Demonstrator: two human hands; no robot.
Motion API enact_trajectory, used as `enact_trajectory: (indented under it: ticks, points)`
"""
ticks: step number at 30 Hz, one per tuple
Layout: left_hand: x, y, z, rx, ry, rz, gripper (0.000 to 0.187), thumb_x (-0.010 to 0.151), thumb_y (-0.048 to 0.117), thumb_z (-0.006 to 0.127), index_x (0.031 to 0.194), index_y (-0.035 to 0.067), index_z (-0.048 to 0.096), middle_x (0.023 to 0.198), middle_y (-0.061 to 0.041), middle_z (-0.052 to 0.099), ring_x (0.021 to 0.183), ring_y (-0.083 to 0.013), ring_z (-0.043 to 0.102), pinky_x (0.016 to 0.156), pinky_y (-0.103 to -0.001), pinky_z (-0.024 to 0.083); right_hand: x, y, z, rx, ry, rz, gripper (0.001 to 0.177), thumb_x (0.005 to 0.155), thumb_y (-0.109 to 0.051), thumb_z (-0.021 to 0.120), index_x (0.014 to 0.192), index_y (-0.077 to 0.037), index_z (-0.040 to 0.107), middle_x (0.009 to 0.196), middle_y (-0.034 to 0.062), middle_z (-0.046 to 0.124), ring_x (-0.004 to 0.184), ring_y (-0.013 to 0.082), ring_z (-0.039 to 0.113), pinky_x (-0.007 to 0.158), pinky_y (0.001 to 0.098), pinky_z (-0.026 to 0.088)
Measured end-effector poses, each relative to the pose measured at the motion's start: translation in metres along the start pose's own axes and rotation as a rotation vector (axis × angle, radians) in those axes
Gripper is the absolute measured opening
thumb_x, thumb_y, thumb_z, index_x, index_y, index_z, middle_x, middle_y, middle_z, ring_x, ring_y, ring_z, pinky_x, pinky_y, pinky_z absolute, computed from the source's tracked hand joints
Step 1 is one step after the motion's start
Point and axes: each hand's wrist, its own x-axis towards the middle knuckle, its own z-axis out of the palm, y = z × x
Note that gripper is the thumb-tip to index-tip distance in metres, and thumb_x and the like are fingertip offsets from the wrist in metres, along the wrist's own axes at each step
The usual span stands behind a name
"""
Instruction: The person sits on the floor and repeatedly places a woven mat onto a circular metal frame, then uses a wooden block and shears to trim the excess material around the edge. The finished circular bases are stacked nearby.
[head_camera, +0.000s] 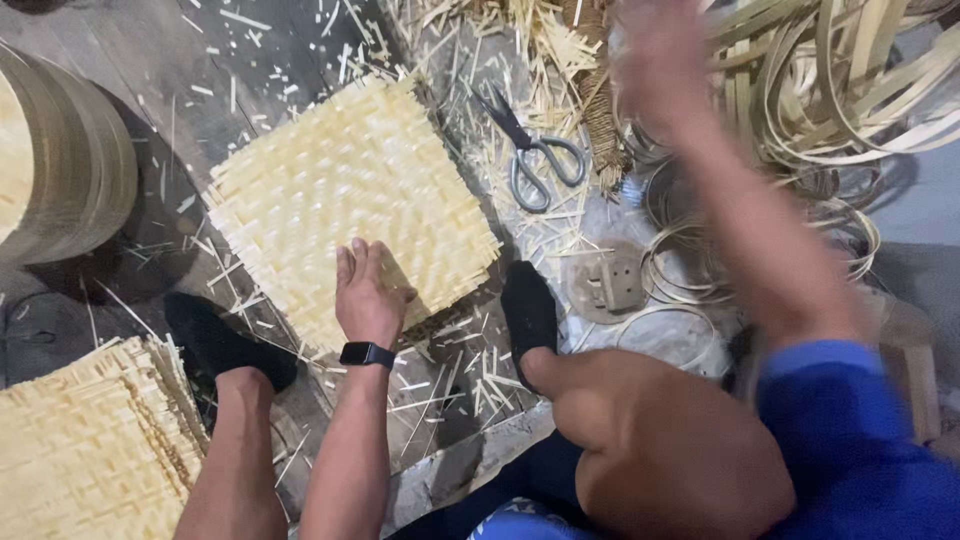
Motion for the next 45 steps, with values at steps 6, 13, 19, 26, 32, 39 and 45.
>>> enact_trajectory:
  ticks: [6, 13, 19, 26, 32, 39, 45]
  points:
    - [0.001, 0.003, 0.001, -0.01, 0.007, -0.022, 0.087, 0.059, 0.013, 0.094, 0.138, 0.007, 0.06, 0.152, -0.022, 0.049, 0.147, -0.0399, 0.037, 0.12, -0.041, 0.032, -0.027, 0.12, -0.089, -0.419, -0.249, -0.023, 0.005, 0.094, -0.01, 0.076, 0.096, -0.006, 0.075, 0.079, 0.0135, 0.068, 0.073, 0.0293, 0.066, 0.065, 0.0418, 0.05]
    - [0.004, 0.002, -0.006, 0.039, -0.038, -0.017, 0.085, 0.06, 0.021, 0.092, 0.138, 0.008, 0.061, 0.151, -0.019, 0.051, 0.145, -0.038, 0.039, 0.12, -0.04, 0.034, -0.025, 0.025, -0.169, 0.003, 0.02, -0.176, 0.015, 0.104, -0.017, 0.068, 0.091, -0.01, 0.064, 0.085, 0.0021, 0.063, 0.078, 0.0188, 0.063, 0.073, 0.0338, 0.049]
    - [0.045, 0.008, -0.047, -1.128, 0.046, -0.45, 0.067, 0.091, 0.056, 0.064, 0.14, 0.01, 0.058, 0.131, -0.013, 0.07, 0.118, -0.0255, 0.066, 0.092, -0.04, 0.057, 0.004, -0.06, -0.154, 1.195, -0.172, 0.257, 0.037, 0.121, -0.025, 0.046, 0.089, -0.007, 0.047, 0.078, 0.0003, 0.046, 0.071, 0.0144, 0.049, 0.075, 0.0385, 0.044]
    - [0.017, -0.035, -0.096, -2.21, 0.154, -0.039, 0.04, 0.108, 0.044, 0.057, 0.117, 0.005, 0.066, 0.07, 0.003, 0.051, 0.063, -0.01, 0.045, 0.057, -0.028, 0.038, 0.044, -0.153, -0.063, 1.705, -0.583, 0.32, 0.026, 0.116, -0.035, 0.043, 0.114, -0.013, 0.057, 0.096, 0.0055, 0.06, 0.088, 0.0209, 0.062, 0.089, 0.053, 0.058]
    - [-0.014, -0.073, -0.096, -2.194, 0.071, -0.195, 0.034, 0.108, 0.037, 0.056, 0.102, 0.005, 0.065, 0.063, 0.002, 0.045, 0.053, -0.0101, 0.04, 0.046, -0.026, 0.031, 0.069, -0.192, -0.042, 1.473, -0.514, 0.108, 0.027, 0.12, -0.033, 0.052, 0.12, -0.008, 0.063, 0.098, 0.0044, 0.064, 0.083, 0.0158, 0.065, 0.075, 0.0389, 0.053]
    - [-0.011, -0.079, -0.083, -2.453, 0.304, -0.128, 0.029, 0.107, 0.033, 0.053, 0.093, 0.008, 0.061, 0.068, 0.002, 0.044, 0.058, -0.0114, 0.04, 0.05, -0.027, 0.033, 0.048, -0.227, -0.038, 1.142, -0.499, 0.168, 0.028, 0.117, -0.036, 0.056, 0.124, -0.009, 0.06, 0.068, 0.0027, 0.052, 0.054, 0.0111, 0.046, 0.047, 0.0312, 0.04]
    - [-0.012, -0.062, -0.084, -2.487, 0.26, -0.205, 0.024, 0.104, 0.026, 0.055, 0.091, 0.008, 0.062, 0.068, 0.002, 0.045, 0.059, -0.0117, 0.041, 0.051, -0.027, 0.033, 0.03, -0.226, -0.04, 1.489, -0.295, 0.329, 0.039, 0.113, -0.031, 0.055, 0.145, -0.009, 0.058, 0.081, -0.0018, 0.064, 0.062, 0.0073, 0.061, 0.05, 0.0257, 0.049]
